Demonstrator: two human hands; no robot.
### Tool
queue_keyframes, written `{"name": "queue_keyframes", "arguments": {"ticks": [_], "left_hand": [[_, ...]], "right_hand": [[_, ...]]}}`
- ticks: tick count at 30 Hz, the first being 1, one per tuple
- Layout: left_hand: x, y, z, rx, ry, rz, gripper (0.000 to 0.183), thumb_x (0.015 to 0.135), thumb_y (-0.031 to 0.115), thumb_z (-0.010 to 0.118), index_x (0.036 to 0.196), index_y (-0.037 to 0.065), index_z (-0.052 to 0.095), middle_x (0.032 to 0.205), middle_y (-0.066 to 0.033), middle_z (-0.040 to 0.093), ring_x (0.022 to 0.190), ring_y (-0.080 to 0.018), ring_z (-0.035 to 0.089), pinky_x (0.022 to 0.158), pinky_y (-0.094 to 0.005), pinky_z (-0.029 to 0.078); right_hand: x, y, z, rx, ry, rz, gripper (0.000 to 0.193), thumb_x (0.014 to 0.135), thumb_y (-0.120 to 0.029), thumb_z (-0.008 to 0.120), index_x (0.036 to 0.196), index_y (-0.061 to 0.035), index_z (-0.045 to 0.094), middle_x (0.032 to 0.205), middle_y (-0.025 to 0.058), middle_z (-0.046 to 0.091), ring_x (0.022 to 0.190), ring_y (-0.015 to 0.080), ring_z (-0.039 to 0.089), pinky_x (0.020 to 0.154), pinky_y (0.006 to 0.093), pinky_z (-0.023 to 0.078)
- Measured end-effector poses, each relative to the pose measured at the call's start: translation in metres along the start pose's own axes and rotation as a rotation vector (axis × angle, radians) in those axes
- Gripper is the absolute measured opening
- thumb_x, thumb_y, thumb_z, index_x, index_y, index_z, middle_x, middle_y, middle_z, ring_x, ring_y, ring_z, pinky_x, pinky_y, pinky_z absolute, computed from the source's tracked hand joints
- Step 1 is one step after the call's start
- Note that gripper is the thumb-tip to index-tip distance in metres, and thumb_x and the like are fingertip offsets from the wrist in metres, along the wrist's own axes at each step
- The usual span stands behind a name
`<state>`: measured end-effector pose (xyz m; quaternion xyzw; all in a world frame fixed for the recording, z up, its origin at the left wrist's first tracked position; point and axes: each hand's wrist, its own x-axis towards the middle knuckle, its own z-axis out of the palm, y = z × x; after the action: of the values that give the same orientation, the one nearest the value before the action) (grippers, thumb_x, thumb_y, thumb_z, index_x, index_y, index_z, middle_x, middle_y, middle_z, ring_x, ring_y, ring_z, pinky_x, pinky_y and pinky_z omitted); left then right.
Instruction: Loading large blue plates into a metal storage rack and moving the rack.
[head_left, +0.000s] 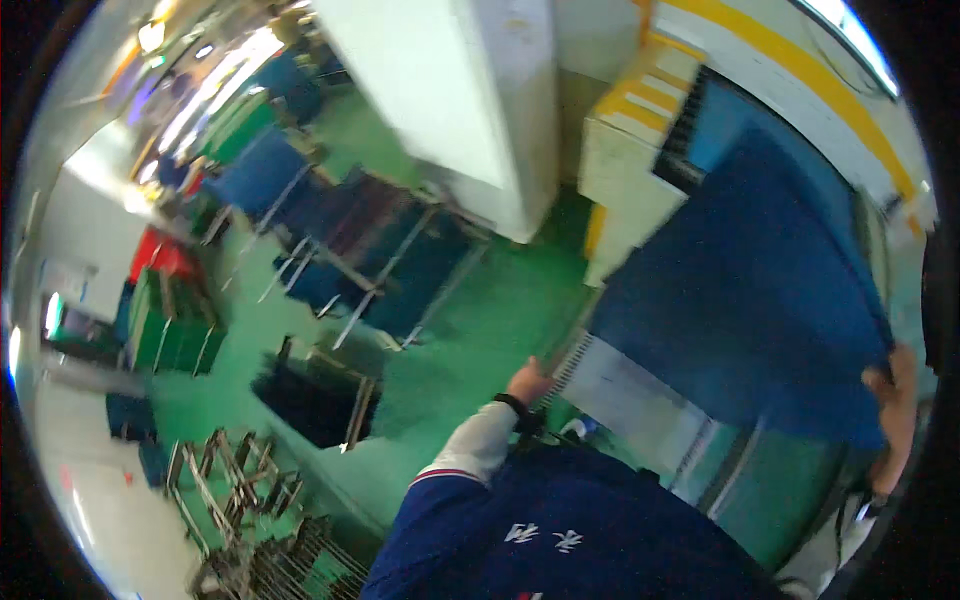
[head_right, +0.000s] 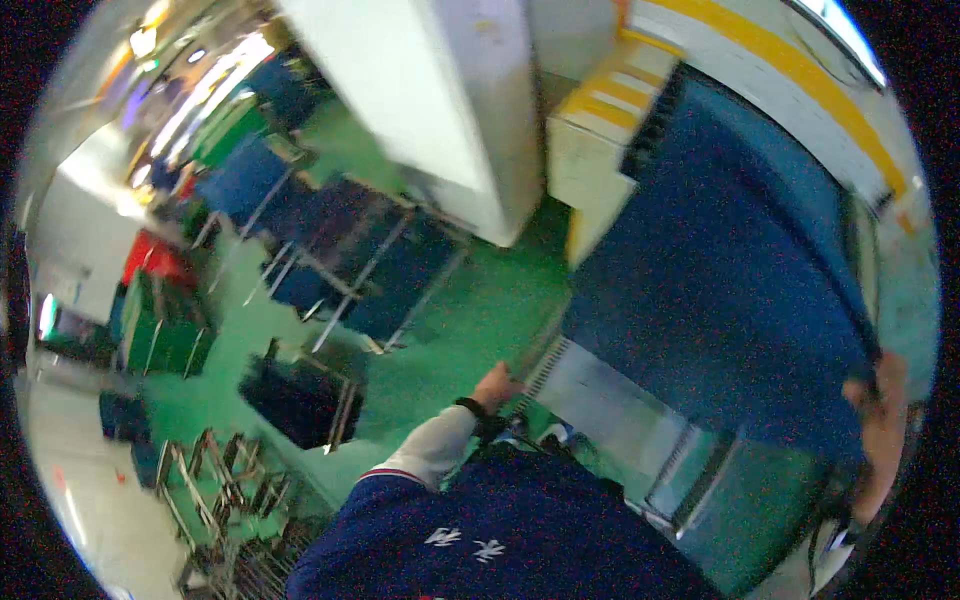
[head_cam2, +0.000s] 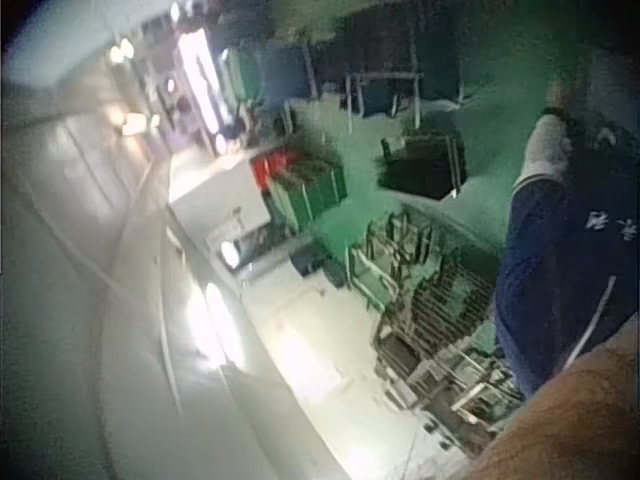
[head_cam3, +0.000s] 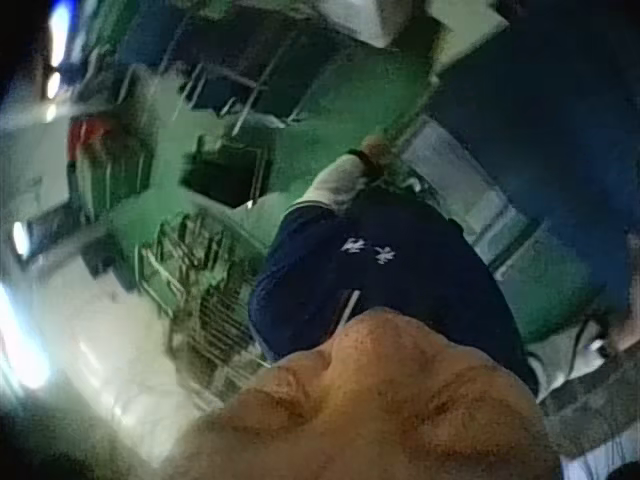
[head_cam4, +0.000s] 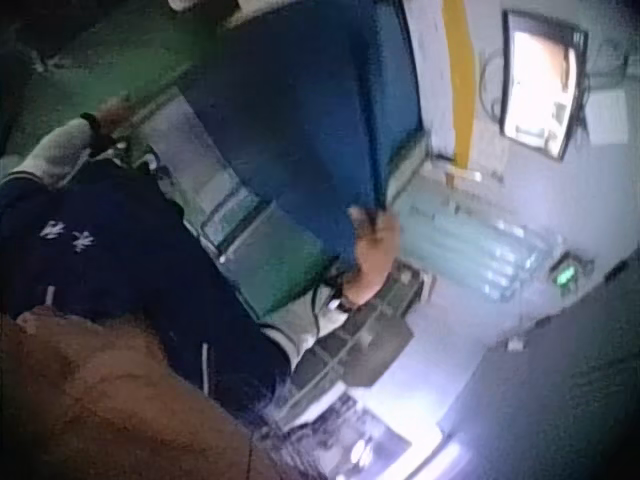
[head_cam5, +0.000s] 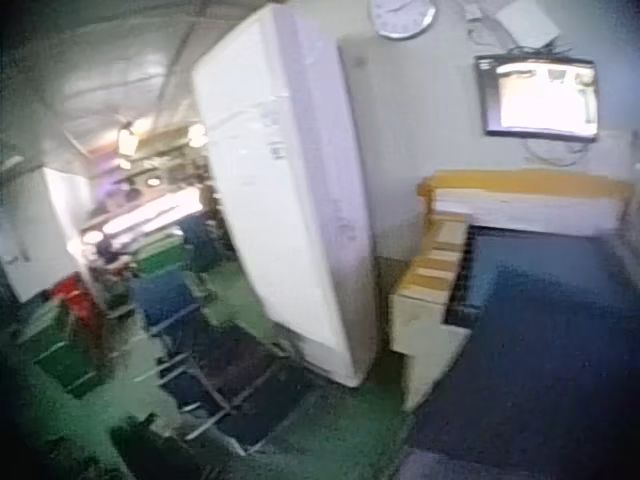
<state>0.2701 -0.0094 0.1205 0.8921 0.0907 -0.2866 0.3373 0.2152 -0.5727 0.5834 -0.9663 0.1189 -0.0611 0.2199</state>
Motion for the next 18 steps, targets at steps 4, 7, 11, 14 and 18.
{"name": "queue_keyframes", "arguments": {"ticks": [4,7,11,14,18], "left_hand": [[-0.006,0.021,-0.003,-0.114,0.006,0.025,0.059,0.074,0.036,0.067,0.114,-0.001,0.046,0.104,-0.0267,0.061,0.097,-0.0402,0.061,0.081,-0.0453,0.049],[0.0,0.009,-0.001,-0.103,0.022,-0.029,0.06,0.07,0.035,0.07,0.113,-0.001,0.046,0.105,-0.0251,0.061,0.096,-0.0397,0.061,0.081,-0.0441,0.049],[0.016,0.004,0.011,0.015,0.021,-0.065,0.061,0.069,0.032,0.071,0.112,-0.002,0.046,0.106,-0.0246,0.061,0.097,-0.0401,0.061,0.082,-0.044,0.049],[0.019,0.002,0.016,0.031,0.016,-0.014,0.061,0.069,0.032,0.071,0.112,-0.003,0.045,0.103,-0.025,0.061,0.096,-0.0399,0.061,0.082,-0.0438,0.049],[0.018,-0.013,0.013,-0.046,0.012,-0.015,0.061,0.069,0.031,0.072,0.112,-0.004,0.045,0.099,-0.0256,0.062,0.093,-0.0391,0.062,0.08,-0.0433,0.049]], "right_hand": [[0.023,-0.072,-0.049,-0.182,0.107,-0.181,0.043,0.078,-0.001,0.066,0.118,-0.0002,0.052,0.112,0.0083,0.051,0.103,0.0236,0.05,0.095,0.0305,0.037],[0.043,-0.098,-0.056,-0.02,0.116,-0.144,0.045,0.074,-0.002,0.071,0.115,0.0005,0.052,0.107,0.0068,0.051,0.104,0.0203,0.049,0.093,0.0283,0.036],[0.067,-0.082,-0.079,-0.097,0.161,-0.247,0.043,0.075,-0.005,0.072,0.113,0.0007,0.054,0.108,0.0066,0.052,0.106,0.0183,0.049,0.094,0.0285,0.035],[0.072,-0.095,-0.084,-0.149,0.196,-0.233,0.036,0.076,-0.006,0.072,0.108,0.0006,0.057,0.108,0.0075,0.053,0.107,0.0194,0.049,0.094,0.0295,0.036],[0.094,-0.082,-0.052,-0.083,0.196,-0.351,0.03,0.076,-0.008,0.073,0.102,0.0004,0.06,0.108,0.0093,0.055,0.106,0.0218,0.051,0.093,0.0315,0.038]]}}
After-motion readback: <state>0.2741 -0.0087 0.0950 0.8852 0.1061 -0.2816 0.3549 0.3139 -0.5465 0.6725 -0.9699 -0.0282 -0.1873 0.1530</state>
